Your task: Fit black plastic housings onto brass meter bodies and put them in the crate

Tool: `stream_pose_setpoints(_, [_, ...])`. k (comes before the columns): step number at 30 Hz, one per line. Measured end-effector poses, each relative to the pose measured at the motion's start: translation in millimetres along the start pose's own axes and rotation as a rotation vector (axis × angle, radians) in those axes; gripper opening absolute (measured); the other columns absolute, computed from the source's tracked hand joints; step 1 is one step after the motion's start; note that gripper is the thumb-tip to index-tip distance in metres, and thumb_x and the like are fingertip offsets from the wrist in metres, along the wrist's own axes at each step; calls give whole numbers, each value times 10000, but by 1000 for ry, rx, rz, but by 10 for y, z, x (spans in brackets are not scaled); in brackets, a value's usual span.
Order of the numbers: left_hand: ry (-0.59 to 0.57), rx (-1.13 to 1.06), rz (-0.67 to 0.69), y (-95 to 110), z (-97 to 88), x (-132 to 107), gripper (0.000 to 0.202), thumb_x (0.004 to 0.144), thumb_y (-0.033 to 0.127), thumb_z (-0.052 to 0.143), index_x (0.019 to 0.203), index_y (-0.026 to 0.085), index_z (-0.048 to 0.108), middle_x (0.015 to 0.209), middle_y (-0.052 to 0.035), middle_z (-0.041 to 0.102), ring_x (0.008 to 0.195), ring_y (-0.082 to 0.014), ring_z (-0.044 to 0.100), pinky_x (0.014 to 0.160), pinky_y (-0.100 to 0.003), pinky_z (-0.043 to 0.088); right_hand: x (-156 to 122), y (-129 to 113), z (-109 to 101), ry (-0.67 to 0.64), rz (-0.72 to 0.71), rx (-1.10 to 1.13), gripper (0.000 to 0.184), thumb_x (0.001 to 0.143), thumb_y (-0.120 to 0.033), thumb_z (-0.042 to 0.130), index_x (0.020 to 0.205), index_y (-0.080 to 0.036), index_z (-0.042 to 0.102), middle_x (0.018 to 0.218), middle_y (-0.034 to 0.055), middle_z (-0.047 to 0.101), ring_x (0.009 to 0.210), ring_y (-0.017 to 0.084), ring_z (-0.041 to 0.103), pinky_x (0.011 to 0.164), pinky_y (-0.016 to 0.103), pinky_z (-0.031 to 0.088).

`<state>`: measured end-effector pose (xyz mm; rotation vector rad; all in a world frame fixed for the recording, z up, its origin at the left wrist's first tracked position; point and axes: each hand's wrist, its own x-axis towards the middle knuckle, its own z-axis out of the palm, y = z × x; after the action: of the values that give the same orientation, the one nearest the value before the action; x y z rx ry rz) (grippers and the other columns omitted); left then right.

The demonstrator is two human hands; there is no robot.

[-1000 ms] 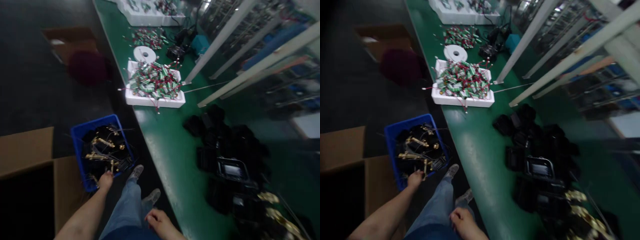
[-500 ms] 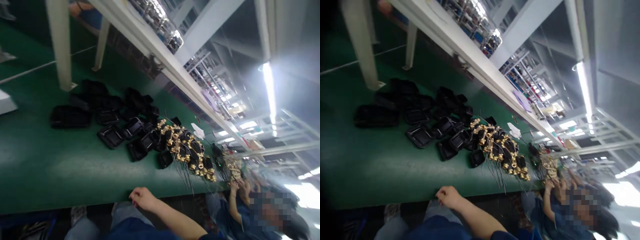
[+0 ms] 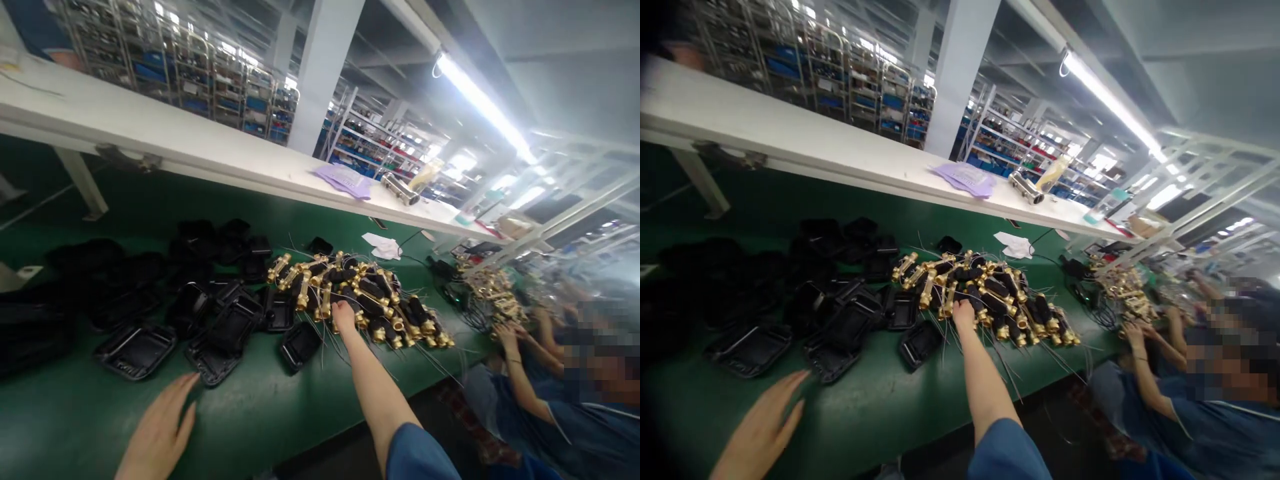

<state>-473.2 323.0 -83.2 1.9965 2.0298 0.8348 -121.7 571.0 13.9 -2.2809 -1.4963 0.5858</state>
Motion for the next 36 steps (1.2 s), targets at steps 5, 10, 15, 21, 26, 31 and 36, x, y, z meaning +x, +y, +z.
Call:
stream_pose_setpoints(5, [-331,301,-163,537,315,374,483,830,177,323,1286,86,452,1292,-138,497,1203,-256,424,989,-413,355,371,-92,187,-55,143,102,426,745,-354,561,951,15,609,1023,321,606,1008,357,592,796,385,464])
stream_pose_setpoints(10, [-392,417,-264,519,372,235,460,821,173,336,1248,130,502,1250,-125,525,1168,-268,424,954,-440,337,398,151,5,-83,196,325,304,659,-377,627,760,-91,627,626,137,651,670,254,643,534,295,483])
stream_pose_setpoints(15, [-93,126,-318,641,149,175,459,841,377,333,1185,150,535,1187,-133,557,1125,-302,457,940,-489,364,109,603,-298,-80,209,521,264,631,-397,621,650,-140,564,480,29,558,468,171,544,399,258,410])
stream_pose_setpoints(21, [-344,-694,-410,1573,46,686,548,743,543,525,1164,194,547,1091,-97,605,972,-239,570,869,-383,458,-527,802,-474,-44,28,492,294,533,-346,696,682,-165,520,594,-4,578,554,136,539,513,234,416])
stream_pose_setpoints(26, [-532,-1246,-761,2133,-55,911,756,654,587,646,1247,155,464,1143,-139,594,1050,-263,553,829,-365,473,-1294,259,-408,-69,-531,216,281,638,-366,648,817,-179,540,664,1,596,596,142,553,564,243,421])
stream_pose_setpoints(31, [-135,-1349,-857,2100,-300,824,542,647,555,684,926,97,610,901,-114,654,816,-213,605,690,-282,476,-1950,-201,-322,-81,-1061,226,320,771,-409,589,968,-158,564,842,84,614,761,188,589,629,284,480])
stream_pose_setpoints(36, [-112,-1352,-896,1688,-562,491,566,637,534,701,988,102,595,901,-139,668,813,-250,626,673,-322,501,-1869,-422,-174,-185,-888,512,310,831,-372,518,1067,-179,572,1084,120,578,1069,229,508,949,419,398])
